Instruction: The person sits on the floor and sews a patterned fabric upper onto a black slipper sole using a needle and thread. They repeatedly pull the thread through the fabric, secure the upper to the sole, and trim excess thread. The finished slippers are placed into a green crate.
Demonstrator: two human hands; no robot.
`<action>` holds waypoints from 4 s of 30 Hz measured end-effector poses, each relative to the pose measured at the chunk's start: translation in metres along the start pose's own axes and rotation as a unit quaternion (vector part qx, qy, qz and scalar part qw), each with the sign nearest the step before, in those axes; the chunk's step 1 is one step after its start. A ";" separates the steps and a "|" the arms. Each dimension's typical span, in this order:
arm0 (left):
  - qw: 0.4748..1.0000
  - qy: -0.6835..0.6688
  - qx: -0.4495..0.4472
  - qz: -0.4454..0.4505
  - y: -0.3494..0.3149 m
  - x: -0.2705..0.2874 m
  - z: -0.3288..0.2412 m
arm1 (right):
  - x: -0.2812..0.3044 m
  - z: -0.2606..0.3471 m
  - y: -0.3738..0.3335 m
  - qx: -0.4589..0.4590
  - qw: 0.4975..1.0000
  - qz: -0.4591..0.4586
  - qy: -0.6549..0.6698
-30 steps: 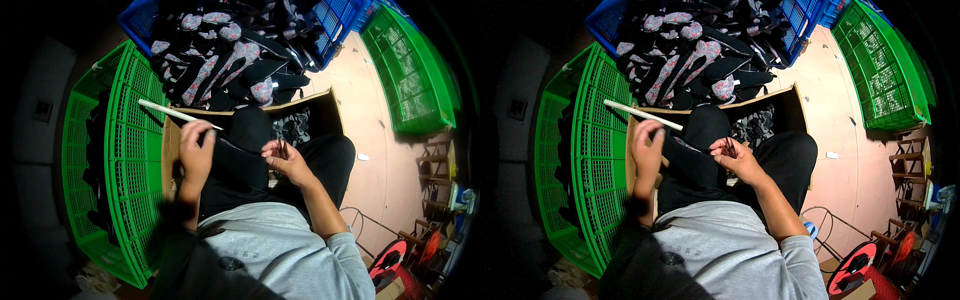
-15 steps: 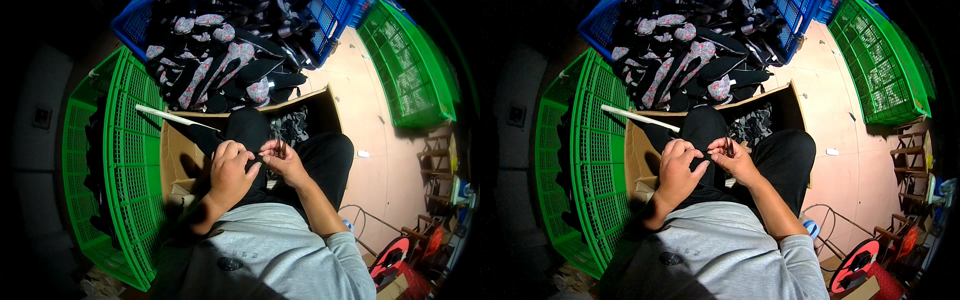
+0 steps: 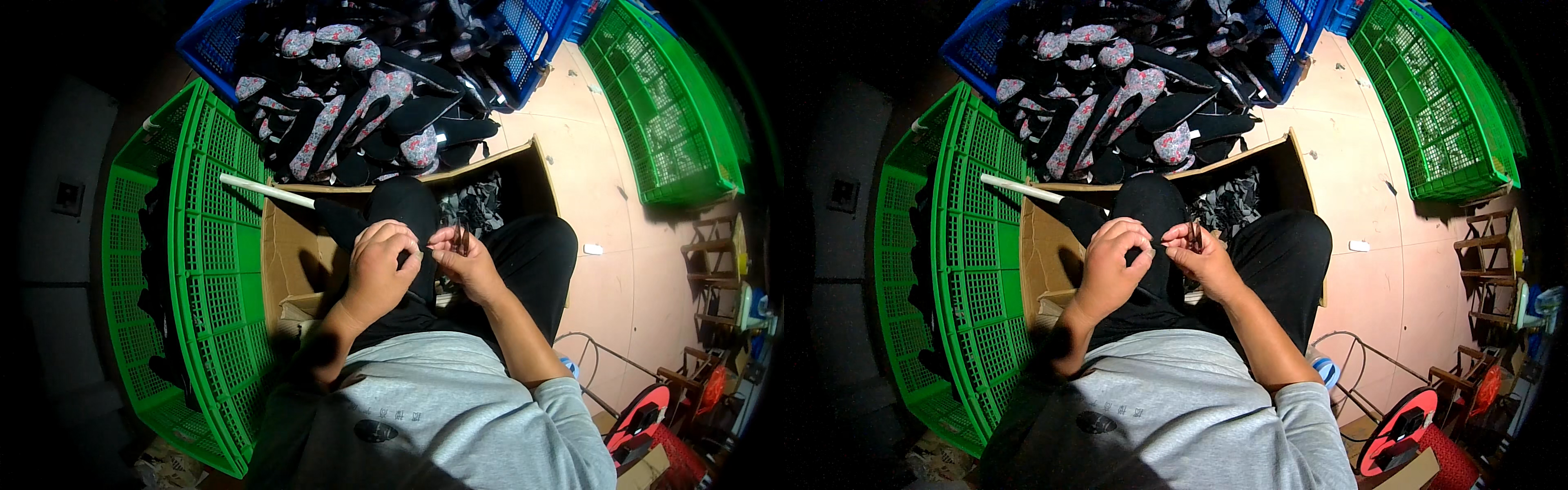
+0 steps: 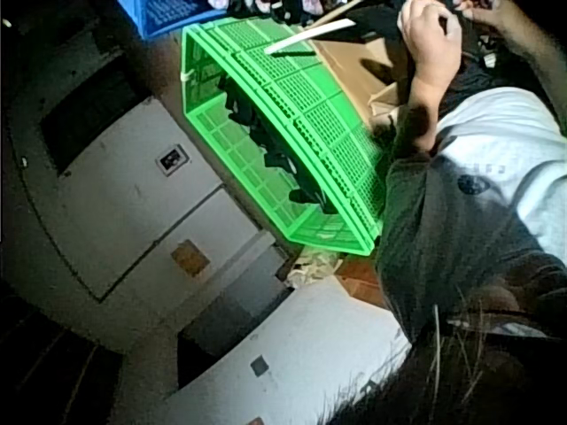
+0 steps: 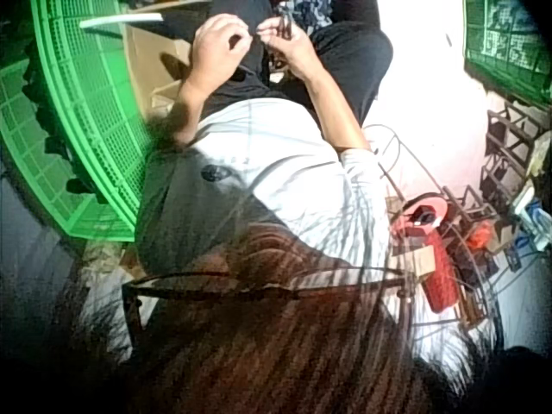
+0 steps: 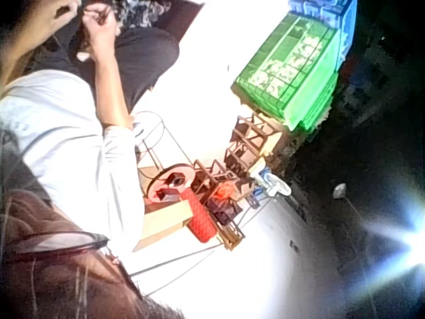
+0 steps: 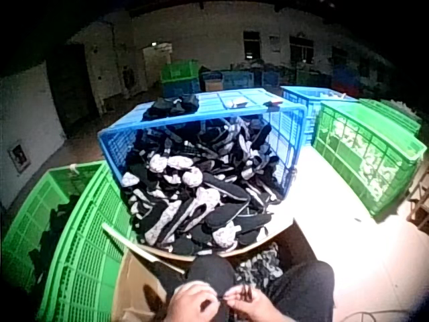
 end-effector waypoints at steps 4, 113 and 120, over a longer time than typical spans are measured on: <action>0.999 -0.020 0.029 0.030 0.002 -0.002 0.007 | 0.004 0.002 0.002 0.002 1.000 -0.006 -0.030; 0.868 -0.257 0.421 0.068 -0.050 0.107 0.151 | -0.007 -0.032 -0.043 0.051 0.989 0.093 -0.100; 0.956 -0.053 0.285 -0.050 -0.055 0.133 0.053 | -0.005 -0.020 -0.045 0.048 0.975 0.070 -0.204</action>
Point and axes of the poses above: each hand's wrist, its own y-axis towards the middle knuckle, its own x-axis out of the back of the hand, z = x × y, the point moved 6 cm from there along y, towards the middle knuckle, and after that the axes turned 14 degrees about x, right-handed, at the moved point
